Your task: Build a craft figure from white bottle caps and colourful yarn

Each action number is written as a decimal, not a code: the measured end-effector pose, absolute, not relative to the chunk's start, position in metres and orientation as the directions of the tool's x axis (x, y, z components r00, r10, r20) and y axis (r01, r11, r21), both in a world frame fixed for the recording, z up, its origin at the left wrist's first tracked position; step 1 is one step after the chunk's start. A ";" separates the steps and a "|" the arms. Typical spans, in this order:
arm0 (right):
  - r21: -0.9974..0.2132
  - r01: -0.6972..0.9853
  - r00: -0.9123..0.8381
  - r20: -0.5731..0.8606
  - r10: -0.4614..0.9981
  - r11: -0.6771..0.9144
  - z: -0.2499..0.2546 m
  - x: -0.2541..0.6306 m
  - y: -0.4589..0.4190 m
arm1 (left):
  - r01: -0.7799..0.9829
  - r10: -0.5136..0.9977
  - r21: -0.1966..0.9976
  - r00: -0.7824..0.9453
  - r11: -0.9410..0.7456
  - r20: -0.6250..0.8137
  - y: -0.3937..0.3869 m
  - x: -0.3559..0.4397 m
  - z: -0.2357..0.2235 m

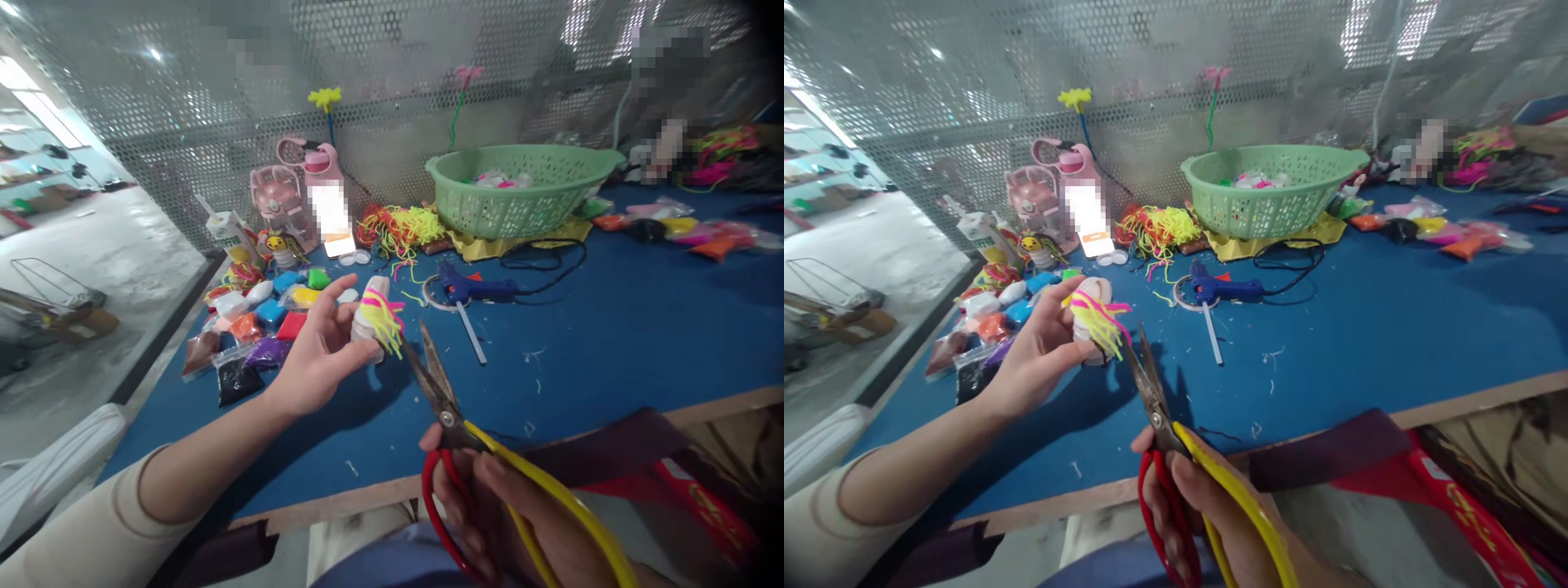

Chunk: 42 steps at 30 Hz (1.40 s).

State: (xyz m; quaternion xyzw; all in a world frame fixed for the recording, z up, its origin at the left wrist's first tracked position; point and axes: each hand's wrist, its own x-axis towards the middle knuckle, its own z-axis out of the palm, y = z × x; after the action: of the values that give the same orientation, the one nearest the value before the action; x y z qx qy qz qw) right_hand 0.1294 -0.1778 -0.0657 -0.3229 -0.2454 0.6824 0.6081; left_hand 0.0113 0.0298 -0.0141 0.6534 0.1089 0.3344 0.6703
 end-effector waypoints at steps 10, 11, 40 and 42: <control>-0.806 -0.590 0.051 -0.104 0.993 -0.054 -0.060 0.122 -0.169 | -0.285 0.557 0.955 0.808 0.082 0.194 0.025 0.010 -0.019; -0.812 -0.581 0.056 -0.102 0.993 -0.050 -0.059 0.122 -0.169 | -0.277 0.549 0.957 0.815 0.086 0.186 0.024 0.010 -0.019; -0.896 -0.429 0.212 -0.226 0.951 -0.117 -0.054 0.127 -0.171 | -0.228 0.681 0.971 0.699 -0.077 0.218 0.031 0.013 -0.028; -0.935 -0.319 0.288 -0.249 0.924 -0.153 -0.052 0.147 -0.182 | -0.169 0.714 0.978 0.670 -0.122 0.205 0.036 0.014 -0.032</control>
State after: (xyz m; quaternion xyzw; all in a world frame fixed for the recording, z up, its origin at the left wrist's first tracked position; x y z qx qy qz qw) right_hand 0.1466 -0.1815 -0.0519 -0.5456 -0.2775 0.5280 0.5887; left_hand 0.0138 0.0358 -0.0319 0.6618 0.2056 0.3505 0.6299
